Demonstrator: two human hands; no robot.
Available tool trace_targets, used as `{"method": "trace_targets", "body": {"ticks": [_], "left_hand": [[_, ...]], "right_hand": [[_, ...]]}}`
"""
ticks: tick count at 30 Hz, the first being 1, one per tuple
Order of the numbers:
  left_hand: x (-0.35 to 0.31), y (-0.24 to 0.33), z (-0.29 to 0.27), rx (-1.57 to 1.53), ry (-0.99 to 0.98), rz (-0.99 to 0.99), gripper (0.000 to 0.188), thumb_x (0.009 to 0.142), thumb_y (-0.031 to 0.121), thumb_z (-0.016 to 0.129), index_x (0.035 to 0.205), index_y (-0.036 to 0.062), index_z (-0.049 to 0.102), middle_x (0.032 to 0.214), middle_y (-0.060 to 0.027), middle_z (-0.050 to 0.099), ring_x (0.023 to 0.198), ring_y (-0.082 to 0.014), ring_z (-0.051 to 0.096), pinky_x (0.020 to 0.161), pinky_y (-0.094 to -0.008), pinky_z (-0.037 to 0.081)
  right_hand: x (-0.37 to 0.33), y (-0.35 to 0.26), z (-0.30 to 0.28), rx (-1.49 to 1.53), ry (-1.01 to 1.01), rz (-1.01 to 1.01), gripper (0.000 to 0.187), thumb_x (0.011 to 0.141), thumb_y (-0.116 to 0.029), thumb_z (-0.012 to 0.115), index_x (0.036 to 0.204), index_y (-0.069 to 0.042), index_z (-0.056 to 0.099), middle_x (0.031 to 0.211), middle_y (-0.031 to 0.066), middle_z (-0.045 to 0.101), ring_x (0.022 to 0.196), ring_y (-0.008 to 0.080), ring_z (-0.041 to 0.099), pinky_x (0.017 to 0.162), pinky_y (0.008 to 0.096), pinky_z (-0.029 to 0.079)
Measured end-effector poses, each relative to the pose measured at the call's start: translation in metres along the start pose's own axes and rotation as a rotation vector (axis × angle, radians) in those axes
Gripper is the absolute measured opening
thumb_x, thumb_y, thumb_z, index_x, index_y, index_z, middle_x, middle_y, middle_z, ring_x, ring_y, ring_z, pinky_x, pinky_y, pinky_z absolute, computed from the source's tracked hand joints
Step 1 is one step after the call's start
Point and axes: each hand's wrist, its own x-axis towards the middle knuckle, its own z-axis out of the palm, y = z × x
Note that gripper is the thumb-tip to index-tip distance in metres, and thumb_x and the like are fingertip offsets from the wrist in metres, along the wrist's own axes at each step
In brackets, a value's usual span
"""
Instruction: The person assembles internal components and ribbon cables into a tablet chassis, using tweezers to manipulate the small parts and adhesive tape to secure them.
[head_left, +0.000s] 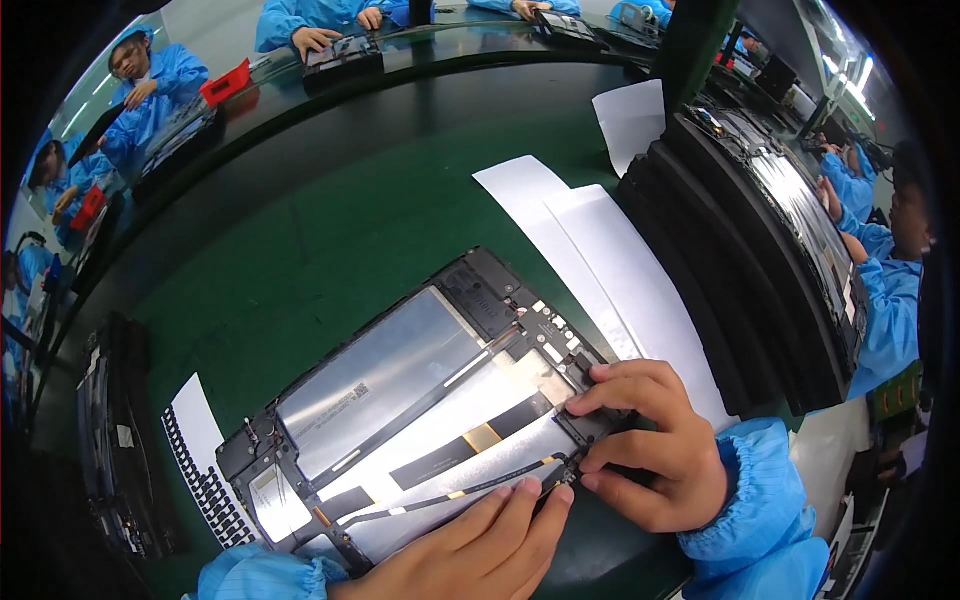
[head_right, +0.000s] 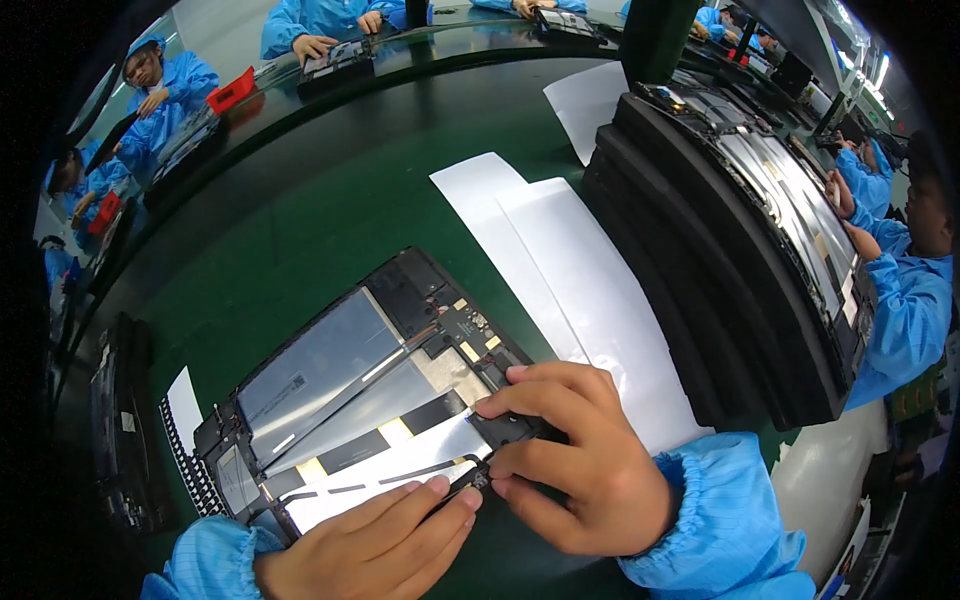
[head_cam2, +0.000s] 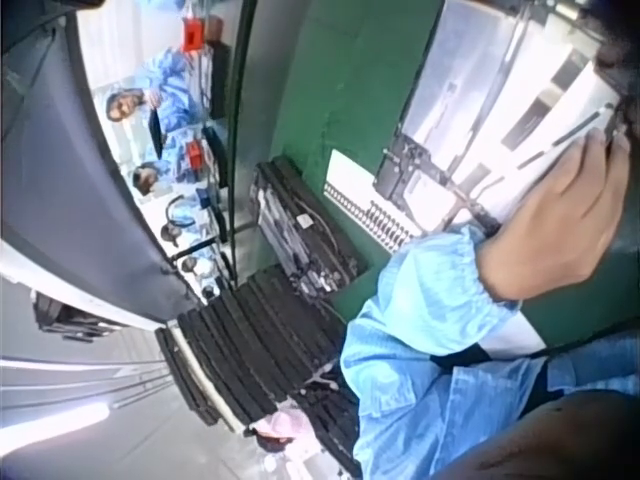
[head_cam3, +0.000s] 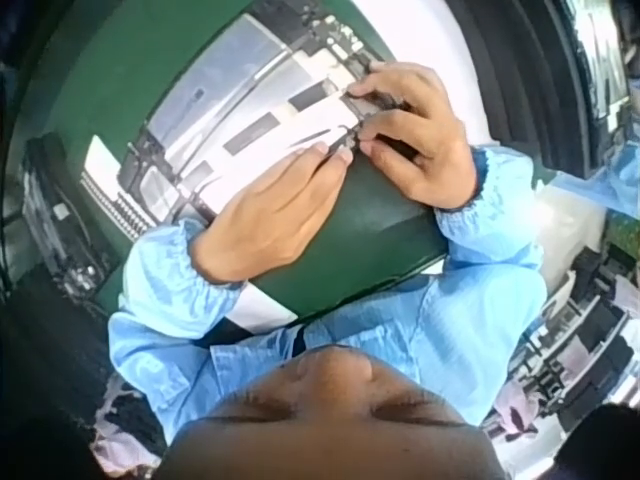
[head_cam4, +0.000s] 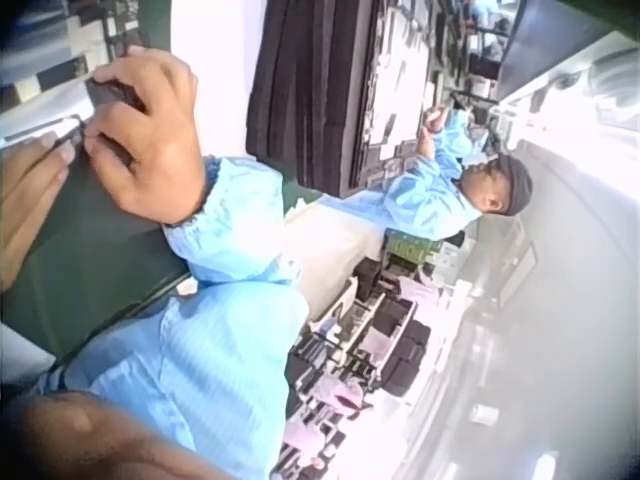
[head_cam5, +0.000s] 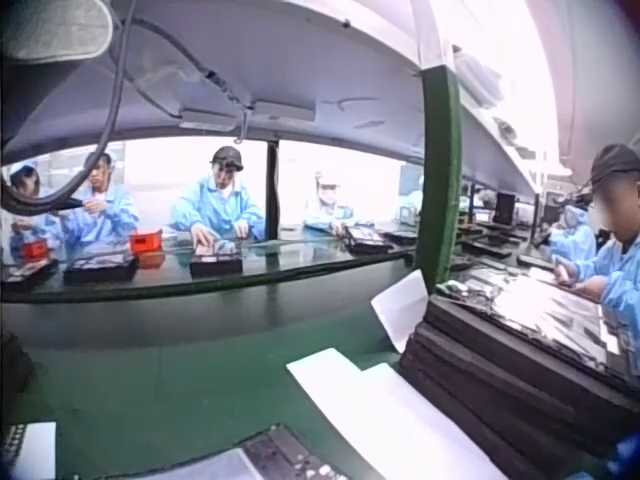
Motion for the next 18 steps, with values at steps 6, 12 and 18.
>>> {"method": "trace_targets", "body": {"ticks": [6, 12, 18], "left_hand": [[0.012, 0.004, -0.023, 0.285, -0.17, 0.19, 0.036, 0.072, 0.013, 0.046, 0.098, -0.0095, 0.053, 0.106, -0.0179, 0.051, 0.1, -0.0297, 0.05, 0.085, -0.0328, 0.043], [0.009, -0.012, -0.025, -0.063, -0.347, 0.099, 0.051, 0.065, 0.009, 0.065, 0.11, -0.0076, 0.047, 0.115, -0.0192, 0.048, 0.106, -0.037, 0.048, 0.09, -0.0416, 0.04], [-0.01, 0.014, -0.048, 0.075, -0.36, -0.159, 0.054, 0.069, 0.012, 0.062, 0.116, -0.0066, 0.044, 0.124, -0.0234, 0.04, 0.112, -0.0386, 0.043, 0.094, -0.0431, 0.036]], "right_hand": [[-0.002, -0.004, 0.002, -0.098, 0.056, -0.07, 0.013, 0.06, -0.002, 0.066, 0.071, -0.005, 0.06, 0.102, 0.013, 0.056, 0.101, 0.0324, 0.046, 0.084, 0.0395, 0.036], [-0.006, 0.003, 0.006, -0.095, 0.09, -0.089, 0.014, 0.061, -0.002, 0.067, 0.072, -0.005, 0.06, 0.1, 0.0092, 0.056, 0.1, 0.0289, 0.048, 0.085, 0.038, 0.034], [-0.01, -0.008, 0.009, -0.114, 0.083, -0.189, 0.016, 0.06, -0.003, 0.069, 0.074, -0.007, 0.063, 0.094, 0.0061, 0.058, 0.096, 0.0254, 0.048, 0.082, 0.0352, 0.032]]}}
